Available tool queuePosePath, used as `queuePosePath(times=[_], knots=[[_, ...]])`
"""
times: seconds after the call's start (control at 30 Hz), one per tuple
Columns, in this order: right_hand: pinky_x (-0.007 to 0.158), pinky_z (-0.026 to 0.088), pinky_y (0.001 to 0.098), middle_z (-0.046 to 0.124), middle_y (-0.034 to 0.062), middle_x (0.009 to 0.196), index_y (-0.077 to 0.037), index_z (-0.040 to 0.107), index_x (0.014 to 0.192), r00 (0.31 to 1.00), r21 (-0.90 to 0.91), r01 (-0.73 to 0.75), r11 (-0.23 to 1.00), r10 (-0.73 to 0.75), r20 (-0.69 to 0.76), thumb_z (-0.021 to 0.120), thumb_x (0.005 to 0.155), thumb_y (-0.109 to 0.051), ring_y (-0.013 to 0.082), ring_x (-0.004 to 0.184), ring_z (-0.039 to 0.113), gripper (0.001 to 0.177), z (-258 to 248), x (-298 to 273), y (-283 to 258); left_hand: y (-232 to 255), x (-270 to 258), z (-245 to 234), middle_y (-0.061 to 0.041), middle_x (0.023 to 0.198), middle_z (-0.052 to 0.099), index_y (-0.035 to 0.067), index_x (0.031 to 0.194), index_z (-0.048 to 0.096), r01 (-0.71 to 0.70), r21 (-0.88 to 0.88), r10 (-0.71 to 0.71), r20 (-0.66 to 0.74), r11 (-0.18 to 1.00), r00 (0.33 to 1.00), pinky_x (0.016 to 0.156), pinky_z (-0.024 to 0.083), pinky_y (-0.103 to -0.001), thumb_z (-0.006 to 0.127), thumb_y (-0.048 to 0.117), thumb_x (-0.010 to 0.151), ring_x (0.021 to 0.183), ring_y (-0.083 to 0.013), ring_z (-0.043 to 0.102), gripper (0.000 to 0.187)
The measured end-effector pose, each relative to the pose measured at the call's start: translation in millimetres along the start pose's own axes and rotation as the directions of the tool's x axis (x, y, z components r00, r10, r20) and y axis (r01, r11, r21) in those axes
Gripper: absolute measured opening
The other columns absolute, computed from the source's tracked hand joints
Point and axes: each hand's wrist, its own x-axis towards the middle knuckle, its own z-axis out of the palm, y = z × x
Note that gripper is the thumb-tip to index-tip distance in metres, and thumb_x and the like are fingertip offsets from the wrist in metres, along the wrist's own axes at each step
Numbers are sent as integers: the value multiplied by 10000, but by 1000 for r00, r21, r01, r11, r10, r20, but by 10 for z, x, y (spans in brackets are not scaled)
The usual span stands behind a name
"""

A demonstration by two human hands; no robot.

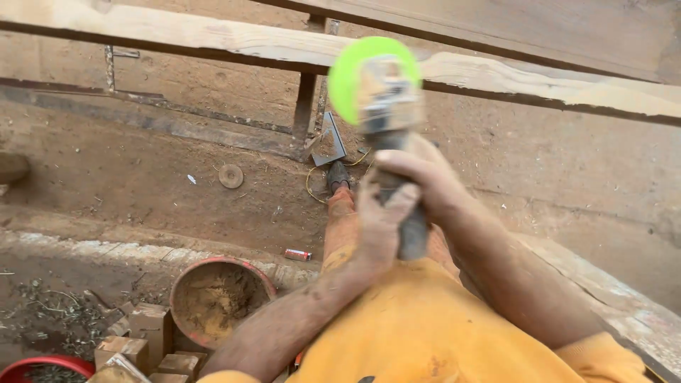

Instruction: The person sands a long piece of wood using a handheld power sander.

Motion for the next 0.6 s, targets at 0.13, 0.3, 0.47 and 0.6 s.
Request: queuePosePath(times=[0.13, 0.3, 0.47, 0.6], knots=[[787, 560, 323, 652, 69, 1078, -36, 578, 1340, 998, -28, -4, 1000, 6, 68, 716, 817, -322, 150, 918, 635, 612, -63, -7, -68, -122, -33, -2, -101, 1111, 658, 21, 1365, 491, -13, -9, 13, -13, 1000, 1000, 853, 584, -340, 726, 136, 976, 949, -177, 670, 468], [763, 566, 345, 636, 103, 1063, -17, 543, 1385, 967, 198, 130, 972, -81, -240, 655, 910, -329, 205, 885, 652, 579, -1047, -720, 274, -656, -101, 576, -149, 1176, 676, -44, 1353, 492, 124, 262, -163, 134, 957, 977, 949, 586, -317, 824, 301, 894, 1063, -178, 676, 663], [763, 597, 358, 660, 150, 988, -31, 544, 1321, 862, 142, 258, 956, -161, -481, 617, 912, -371, 251, 824, 681, 537, -1408, -873, 373, -711, 14, 764, -160, 1196, 670, -44, 1436, 446, 291, 531, -437, 172, 796, 883, 850, 593, -338, 863, 431, 755, 1046, -208, 690, 929], [680, 572, 354, 635, 98, 938, -86, 570, 1227, 919, 223, 132, 966, -34, -393, 651, 900, -310, 205, 759, 654, 404, -478, -676, 52, -413, -48, 376, -145, 1234, 657, -23, 1387, 469, 207, 410, -304, 188, 888, 934, 942, 567, -335, 824, 282, 864, 1100, -199, 666, 701]])
